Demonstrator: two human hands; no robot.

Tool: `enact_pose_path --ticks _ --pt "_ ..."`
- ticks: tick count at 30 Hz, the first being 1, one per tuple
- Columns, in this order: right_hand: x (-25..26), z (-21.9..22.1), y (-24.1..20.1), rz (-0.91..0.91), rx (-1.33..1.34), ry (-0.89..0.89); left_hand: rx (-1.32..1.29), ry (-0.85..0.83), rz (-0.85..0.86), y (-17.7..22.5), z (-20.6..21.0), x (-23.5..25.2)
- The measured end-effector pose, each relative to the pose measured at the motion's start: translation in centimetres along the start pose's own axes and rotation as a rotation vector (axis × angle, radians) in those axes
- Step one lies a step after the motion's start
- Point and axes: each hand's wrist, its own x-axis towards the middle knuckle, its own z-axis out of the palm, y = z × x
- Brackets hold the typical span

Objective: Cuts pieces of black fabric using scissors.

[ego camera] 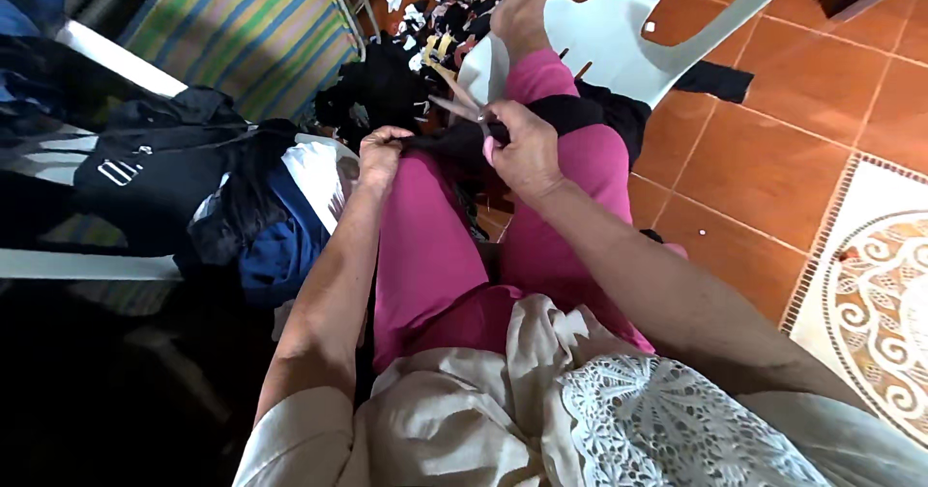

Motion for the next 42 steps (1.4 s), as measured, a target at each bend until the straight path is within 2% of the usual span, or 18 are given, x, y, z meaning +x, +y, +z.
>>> enact_pose_path --ticks 3,7,14,17,20,22,25,28,33,42 --pt "-2.6 0.3 -1.1 -0.132 -0.010 -0.038 -0.066 -0.014 -0.037 -1.3 1.0 0.0" --pt "-6.9 2.2 -1.8 -0.194 0.007 -0.109 -0.097 -0.040 -0.064 -2.3 2.3 -0.3" --pt "-6.8 2.5 -2.4 -0.265 0.068 -0.096 -0.215 -0.026 -0.083 -1.6 3.5 0.0" --pt "-7.2 2.8 -2.7 -0.275 0.081 -0.084 -0.174 0.023 -0.197 -0.4 3.1 -1.7" --pt "-7.3 2.8 -2.8 -0.237 0.110 -0.054 -0.106 0.015 -0.317 1.4 2.5 -5.7" --pt "-7.5 2.4 -2.7 -0.192 0.160 -0.036 -0.148 -0.082 -0.388 2.5 2.1 -8.5" --pt "-7.8 1.9 -2.8 -0.136 0.230 -0.008 -0.226 -0.270 -0.592 4.9 2.1 -10.5" --pt "-7.8 1.8 -3.1 -0.129 0.245 0.002 -0.231 -0.307 -0.674 6.2 2.8 -10.0" --pt "-7.9 1.6 -3.1 -0.137 0.254 -0.022 -0.155 -0.245 -0.649 6.9 4.0 -9.7" --pt "-8.4 1.1 -3.3 -0.196 0.326 -0.106 0.181 -0.274 -0.530 5.7 4.1 -7.6"
